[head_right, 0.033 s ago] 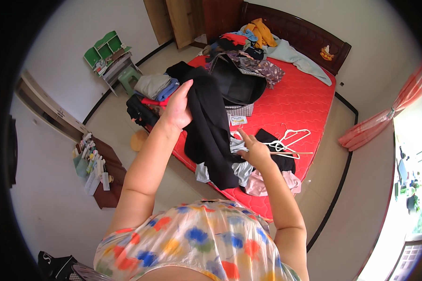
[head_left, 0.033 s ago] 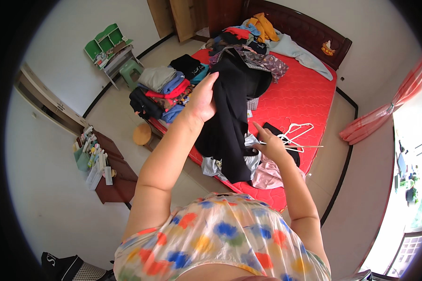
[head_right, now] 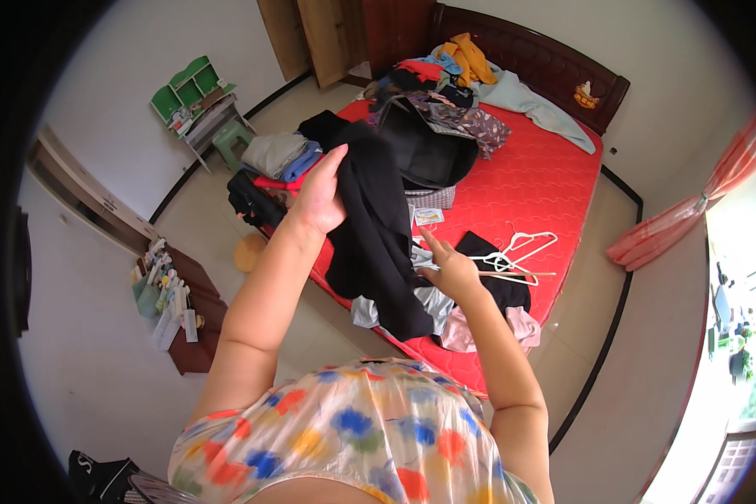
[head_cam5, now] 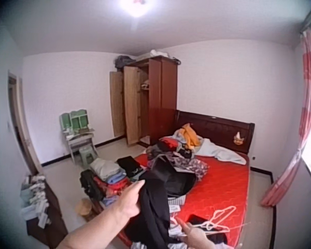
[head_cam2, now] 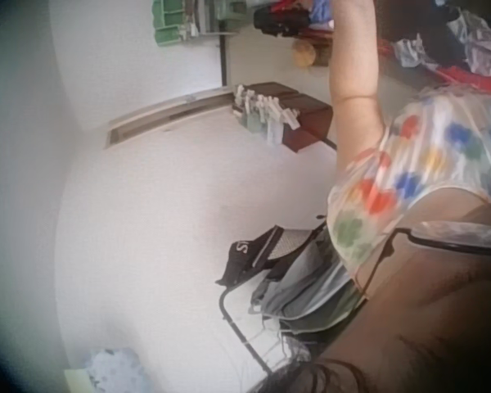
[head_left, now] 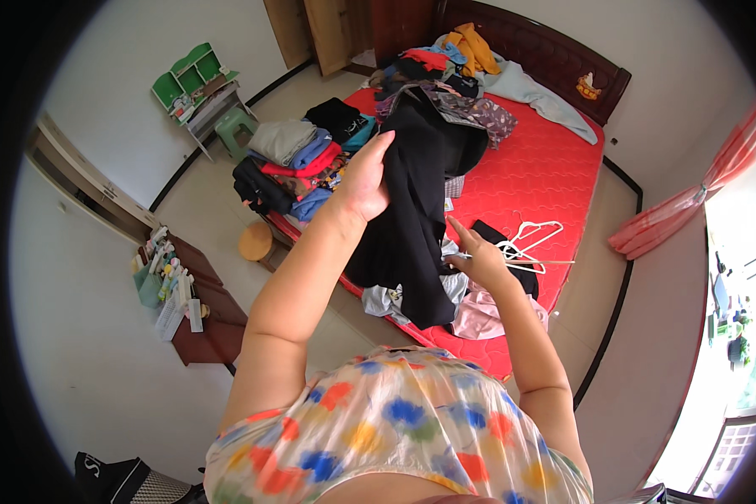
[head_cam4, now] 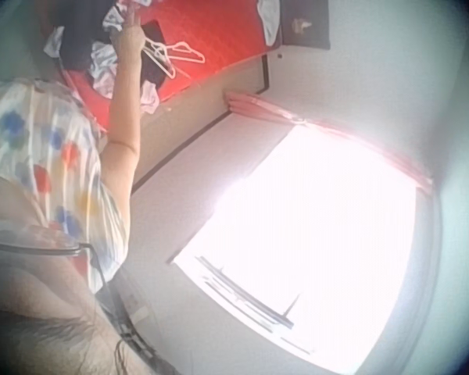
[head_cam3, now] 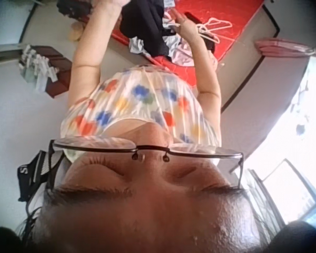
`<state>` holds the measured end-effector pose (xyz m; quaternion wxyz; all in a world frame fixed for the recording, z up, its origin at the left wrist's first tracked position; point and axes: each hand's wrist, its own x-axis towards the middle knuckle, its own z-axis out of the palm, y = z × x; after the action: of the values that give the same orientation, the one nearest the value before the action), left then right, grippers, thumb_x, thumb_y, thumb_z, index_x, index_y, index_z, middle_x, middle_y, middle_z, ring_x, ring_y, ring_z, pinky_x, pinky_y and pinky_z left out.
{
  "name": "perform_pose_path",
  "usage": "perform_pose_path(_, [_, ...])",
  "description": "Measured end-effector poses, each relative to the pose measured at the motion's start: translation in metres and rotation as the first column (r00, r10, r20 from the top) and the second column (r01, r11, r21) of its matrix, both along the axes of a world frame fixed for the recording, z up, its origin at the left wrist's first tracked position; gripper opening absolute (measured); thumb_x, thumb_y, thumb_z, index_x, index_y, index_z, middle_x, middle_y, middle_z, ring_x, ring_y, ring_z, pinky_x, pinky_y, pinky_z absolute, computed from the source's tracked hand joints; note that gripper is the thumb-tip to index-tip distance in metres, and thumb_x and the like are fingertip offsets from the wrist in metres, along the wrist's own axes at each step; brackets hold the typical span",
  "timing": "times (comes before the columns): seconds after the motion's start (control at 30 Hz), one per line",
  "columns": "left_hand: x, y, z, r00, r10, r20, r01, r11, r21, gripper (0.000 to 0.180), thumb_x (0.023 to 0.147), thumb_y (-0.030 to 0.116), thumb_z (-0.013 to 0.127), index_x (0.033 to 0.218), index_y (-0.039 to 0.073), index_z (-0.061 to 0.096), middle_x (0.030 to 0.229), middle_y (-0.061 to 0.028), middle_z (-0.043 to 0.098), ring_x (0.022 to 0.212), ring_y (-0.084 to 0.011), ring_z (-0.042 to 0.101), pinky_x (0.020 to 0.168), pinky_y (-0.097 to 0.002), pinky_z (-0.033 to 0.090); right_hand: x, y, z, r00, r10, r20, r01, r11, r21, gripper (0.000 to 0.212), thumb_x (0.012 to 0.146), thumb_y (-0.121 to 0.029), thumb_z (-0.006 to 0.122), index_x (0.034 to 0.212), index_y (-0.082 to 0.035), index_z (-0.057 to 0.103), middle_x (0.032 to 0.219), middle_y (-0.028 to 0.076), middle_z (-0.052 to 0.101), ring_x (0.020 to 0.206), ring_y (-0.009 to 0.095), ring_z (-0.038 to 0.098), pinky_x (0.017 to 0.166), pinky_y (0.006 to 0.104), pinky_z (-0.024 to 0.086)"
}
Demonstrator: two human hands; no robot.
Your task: The person takes shirts from a bed, places them on hangers, and hangs them on a garment rack.
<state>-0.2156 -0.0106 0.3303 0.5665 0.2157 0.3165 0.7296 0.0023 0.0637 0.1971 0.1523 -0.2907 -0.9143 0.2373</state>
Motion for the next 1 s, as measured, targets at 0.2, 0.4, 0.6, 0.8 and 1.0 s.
perform_pose_path(0.2, [-0.011,-0.022,0.004,0.999,0.010,0.034,-0.011,1.000,0.012,0.033,0.092,0.027,0.048,0.114,0.003,0.055,0.112,-0.0083,0.061,0.101,-0.0199,0.059,0.091,-0.0354,0.046,-0.043,0.002,-0.003,0.990,0.134,-0.037,-0.137,0.985,-0.101,0.056,0.076,-0.025,0.068,0.128,-0.019,0.049,0.101,0.013,0.063,0.086,0.031,0.062,0.076,0.0379,0.049])
perform_pose_path(0.4, [-0.039,-0.045,-0.010,0.994,0.003,0.110,-0.011,0.997,0.071,0.037,0.093,0.032,0.048,0.116,0.004,0.055,0.115,-0.0068,0.060,0.104,-0.0200,0.057,0.093,-0.0358,0.044,-0.078,-0.011,-0.022,0.954,0.297,0.035,-0.297,0.955,-0.017,0.040,0.076,-0.011,0.062,0.115,-0.020,0.060,0.100,0.010,0.059,0.093,0.029,0.060,0.077,0.0377,0.049])
perform_pose_path(0.6, [-0.068,-0.071,-0.017,0.984,-0.015,0.175,-0.024,0.976,0.216,0.040,0.094,0.033,0.046,0.117,0.002,0.055,0.117,-0.0103,0.059,0.108,-0.0234,0.056,0.097,-0.0361,0.041,-0.076,0.005,-0.081,0.972,0.181,0.153,-0.175,0.983,-0.052,0.045,0.071,0.003,0.053,0.107,-0.020,0.063,0.104,0.012,0.057,0.094,0.033,0.059,0.079,0.0415,0.048])
perform_pose_path(0.8, [-0.063,-0.070,-0.022,0.983,0.033,0.181,-0.050,0.994,0.092,0.042,0.094,0.035,0.046,0.118,0.002,0.055,0.117,-0.0097,0.059,0.107,-0.0228,0.057,0.096,-0.0363,0.042,-0.044,0.043,-0.136,0.983,-0.059,-0.176,0.004,0.955,-0.296,0.037,0.069,0.007,0.055,0.101,-0.009,0.063,0.099,0.017,0.058,0.091,0.034,0.058,0.080,0.0384,0.047])
perform_pose_path(1.0, [-0.044,-0.058,-0.015,0.982,0.046,0.182,-0.052,0.998,0.031,0.044,0.094,0.036,0.045,0.121,0.002,0.053,0.120,-0.0105,0.058,0.108,-0.0241,0.056,0.096,-0.0378,0.042,-0.057,0.003,-0.121,0.963,0.048,-0.266,-0.106,0.972,-0.209,0.055,0.072,-0.024,0.075,0.121,-0.014,0.053,0.120,0.014,0.041,0.102,0.035,0.053,0.084,0.0405,0.047])
